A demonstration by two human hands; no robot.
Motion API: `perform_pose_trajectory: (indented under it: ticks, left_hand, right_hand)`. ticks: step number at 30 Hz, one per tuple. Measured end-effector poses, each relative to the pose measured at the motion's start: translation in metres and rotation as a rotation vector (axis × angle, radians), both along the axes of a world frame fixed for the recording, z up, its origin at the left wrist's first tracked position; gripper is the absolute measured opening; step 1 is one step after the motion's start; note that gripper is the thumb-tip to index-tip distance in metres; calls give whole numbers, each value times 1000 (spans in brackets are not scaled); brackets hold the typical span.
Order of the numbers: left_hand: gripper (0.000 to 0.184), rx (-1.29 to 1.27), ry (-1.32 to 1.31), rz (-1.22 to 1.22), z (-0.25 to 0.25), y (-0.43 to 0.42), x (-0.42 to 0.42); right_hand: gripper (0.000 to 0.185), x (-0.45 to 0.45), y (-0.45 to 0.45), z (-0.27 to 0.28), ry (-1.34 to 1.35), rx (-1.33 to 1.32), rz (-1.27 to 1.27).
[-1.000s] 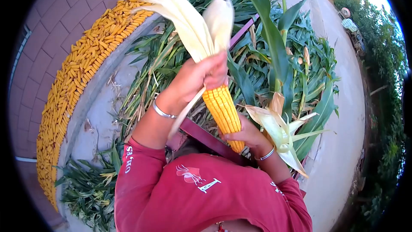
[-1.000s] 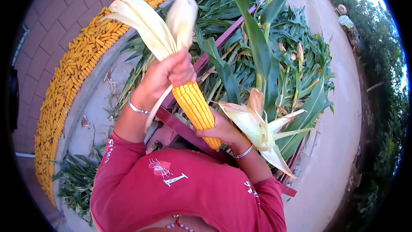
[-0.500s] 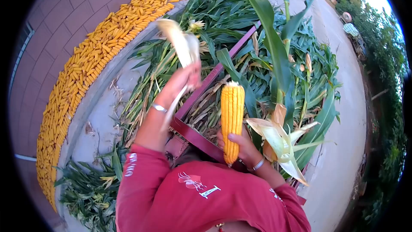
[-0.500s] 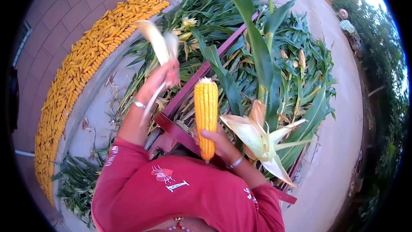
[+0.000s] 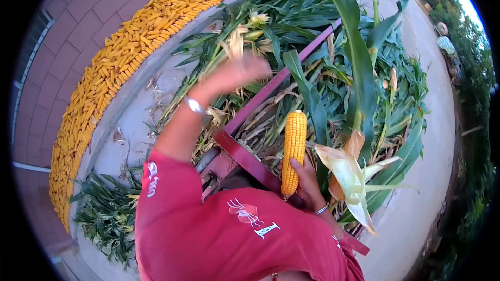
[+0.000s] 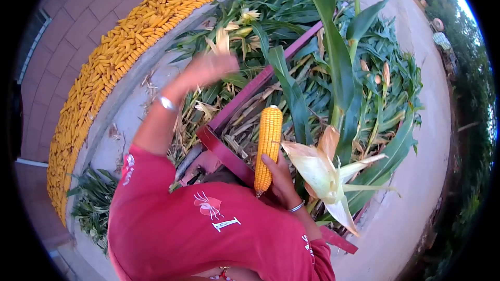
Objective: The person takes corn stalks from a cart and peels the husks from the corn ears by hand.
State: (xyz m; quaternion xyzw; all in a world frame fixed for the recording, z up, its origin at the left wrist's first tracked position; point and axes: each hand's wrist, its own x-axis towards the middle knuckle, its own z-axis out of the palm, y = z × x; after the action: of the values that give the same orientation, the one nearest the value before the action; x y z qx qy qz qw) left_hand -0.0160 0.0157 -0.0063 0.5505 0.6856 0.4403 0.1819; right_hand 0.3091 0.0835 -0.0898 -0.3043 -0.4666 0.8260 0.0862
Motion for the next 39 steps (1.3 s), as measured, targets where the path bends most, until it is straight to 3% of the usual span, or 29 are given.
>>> perform_pose_trajectory:
  ticks: [1, 2, 3, 4, 5, 6, 9, 10, 12, 14, 16, 17, 18, 20, 21, 22, 23, 24, 26, 27, 28, 29, 31, 32, 34, 38, 39]
  left_hand:
    - [48, -390, 493, -436, -10, 8, 21]
    - [48, -387, -36, -434, -34, -10, 65]
    - [56, -588, -516, -400, -52, -22, 103]
    - [67, -405, -591, -338, -99, -27, 141]
    - [66, -273, -892, -261, -102, -28, 171]
    - [65, -124, -1184, -181, -103, -28, 187]
    - [58, -102, -1290, -51, -114, -34, 191]
    - [58, -90, -1286, -40, -114, -41, 185]
    - [45, -409, -1360, -121, -111, -69, 156]
    - [34, -560, -1651, 4, -107, -89, 113]
    - [27, -395, -1588, 177, -82, -114, 66]
    - [27, -85, -1553, 97, -99, -140, 14]
    - [28, 321, -1423, 576, -81, -149, -23]
    - [40, 863, -1138, 778, -64, -209, -123]
    - [45, 1221, -1170, 661, -66, -252, -171]
    - [45, 1226, -1161, 657, -45, -249, -162]
    - [44, 1238, -1138, 847, -11, -236, -141]
    - [43, 1239, -1114, 1049, 3, -225, -124]
    - [41, 765, -1025, 828, -49, -208, -128]
    - [50, 617, -934, 680, -52, -181, -96]
    - [44, 385, -909, 563, -60, -160, -68]
    - [39, 381, -1096, 513, -79, -129, -41]
    - [32, 96, -1244, 447, -115, -83, 6]
    - [26, 58, -1324, 365, -100, -63, 42]
    - [22, 65, -1351, 223, -139, -27, 87]
    - [22, -168, -1368, 5, -116, 11, 168]
    - [23, -270, -1243, -136, -110, 16, 183]
  right_hand:
    - [38, -5, 2, -1, -25, 20, -60]
    - [38, -11, 3, 0, -8, 21, -40]
    - [41, -15, 4, 2, -2, 37, -116]
    - [45, -17, 5, 2, 3, 52, -196]
    - [49, -12, 14, -15, -61, 265, -94]
    - [49, -13, 17, -11, -53, 265, -81]
    - [49, -8, 22, -12, -41, 672, 156]
    - [49, 2, 23, -11, -31, 675, 168]
    - [45, 25, 24, -1, -99, 571, 258]
    - [43, 52, 24, 21, -82, 407, 372]
    - [42, 80, 20, 36, -47, 341, 396]
    - [42, 94, 16, 39, -15, 275, 409]
    - [42, 109, 13, 43, -19, 265, 412]
    - [39, 136, 11, 46, -71, 136, 254]
    - [39, 152, 11, 41, -67, 138, 259]
    - [36, 170, 10, 34, -142, 233, 103]
    - [34, 188, 10, 26, -216, 327, -57]
    - [34, 210, 9, 10, -219, 327, -51]
    - [34, 237, 7, -29, -348, 505, -386]
    - [34, 220, -9, -31, -348, 502, -383]
    - [34, 205, -24, -36, -371, 542, -395]
    - [34, 195, -34, -41, -391, 596, -396]
    - [35, 181, -50, -47, -429, 709, -426]
    - [35, 183, -56, -55, -446, 764, -445]
    - [35, 186, -57, -62, -478, 863, -463]
    - [36, 201, -47, -61, -527, 1004, -502]
    - [36, 208, -35, -55, -526, 983, -508]
